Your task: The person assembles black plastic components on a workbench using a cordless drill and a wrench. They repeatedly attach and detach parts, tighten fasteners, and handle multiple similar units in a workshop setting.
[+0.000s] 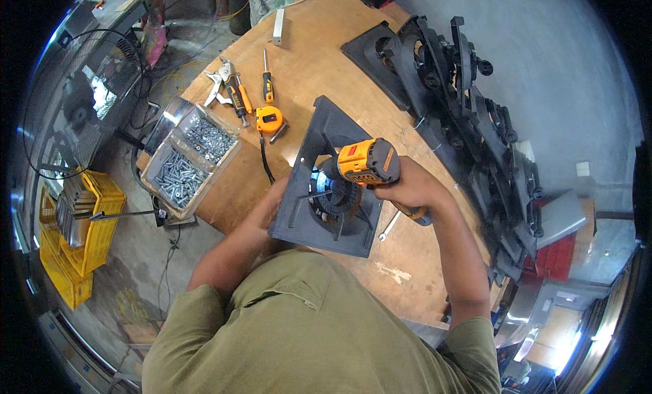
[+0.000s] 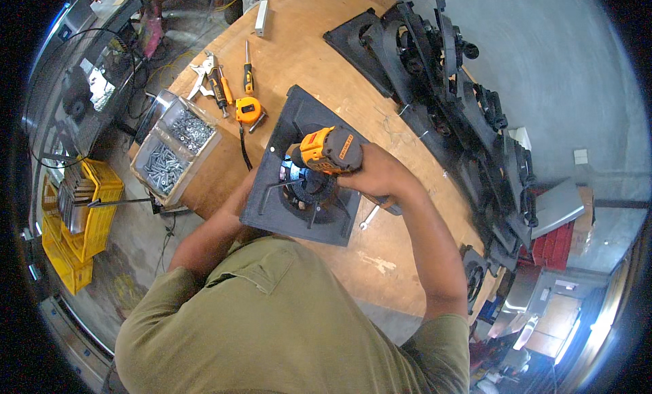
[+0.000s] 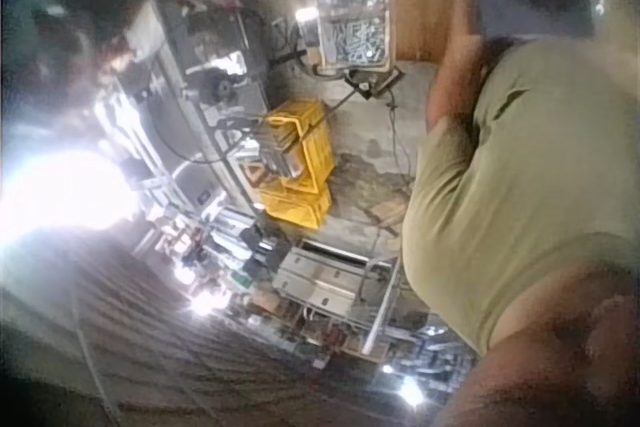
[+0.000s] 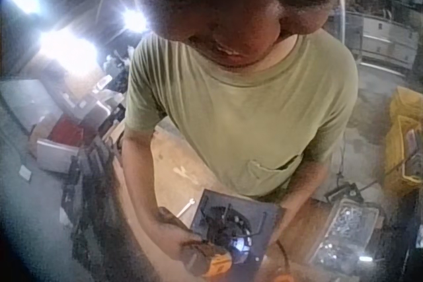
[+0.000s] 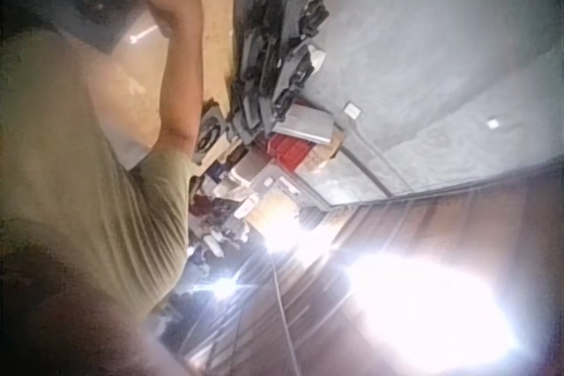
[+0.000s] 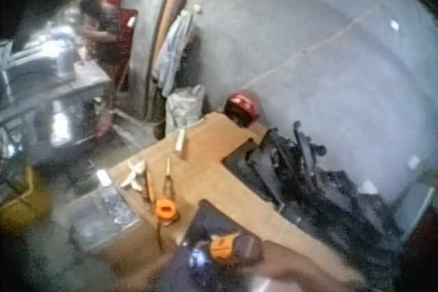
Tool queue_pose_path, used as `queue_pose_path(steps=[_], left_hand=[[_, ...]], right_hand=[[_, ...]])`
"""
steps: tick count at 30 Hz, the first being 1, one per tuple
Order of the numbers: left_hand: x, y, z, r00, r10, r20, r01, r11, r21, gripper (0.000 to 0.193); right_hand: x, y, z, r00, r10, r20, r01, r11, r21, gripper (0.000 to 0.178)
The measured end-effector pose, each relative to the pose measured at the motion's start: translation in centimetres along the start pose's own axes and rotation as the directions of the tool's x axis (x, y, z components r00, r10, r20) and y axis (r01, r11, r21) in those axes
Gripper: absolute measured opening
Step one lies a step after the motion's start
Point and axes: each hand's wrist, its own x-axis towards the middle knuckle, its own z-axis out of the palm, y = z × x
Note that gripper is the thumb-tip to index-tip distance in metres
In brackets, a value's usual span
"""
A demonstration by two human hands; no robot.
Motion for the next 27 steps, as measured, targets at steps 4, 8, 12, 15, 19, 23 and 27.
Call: queue_pose_path(steps=[4, 8, 12, 15, 19, 23, 27], left_hand=[[-0.1, -0.6, -0.3, 0.999, 0.018, -0.039, -0.018, 1.0, -0.005, 0.054], [-0.3, -0.7, 1.0, 0.996, -0.007, -0.092, -0.002, 0.995, -0.102, 0.053], [-1.2, -0.3, 1.7, 0.996, 0.023, -0.082, -0.027, 0.998, -0.05, 0.052], [-1.5, -0.4, 1.0, 0.998, 0.062, -0.032, -0.061, 0.998, 0.029, 0.052], [-1.1, -0.9, -1.1, 0.982, 0.121, -0.147, -0.118, 0.993, 0.029, 0.04], [-0.7, -0.9, -2.9, 0.914, 0.244, -0.323, -0.163, 0.952, 0.258, 0.031], [-1.2, -0.8, -3.8, 0.874, 0.347, -0.34, -0.145, 0.854, 0.5, 0.031]], right_hand=[[0.1, -0.7, -0.4, 0.998, 0.051, 0.03, -0.05, 0.998, -0.05, 0.05], [0.4, -1.4, -0.6, 0.998, 0.05, 0.031, -0.046, 0.991, -0.122, 0.046], [0.5, -1.1, -0.7, 0.994, 0.106, 0.038, -0.104, 0.994, -0.032, 0.052], [0.3, -0.3, -0.4, 0.994, 0.112, 0.012, -0.113, 0.992, 0.057, 0.053], [0.3, 0.5, 0.2, 0.998, 0.07, 0.0, -0.07, 0.994, 0.086, 0.052], [0.2, 0.4, 0.3, 0.999, 0.049, 0.022, -0.05, 0.997, 0.06, 0.051], [0.2, -0.2, 0.0, 0.999, 0.035, 0.028, -0.036, 0.997, 0.061, 0.048]])
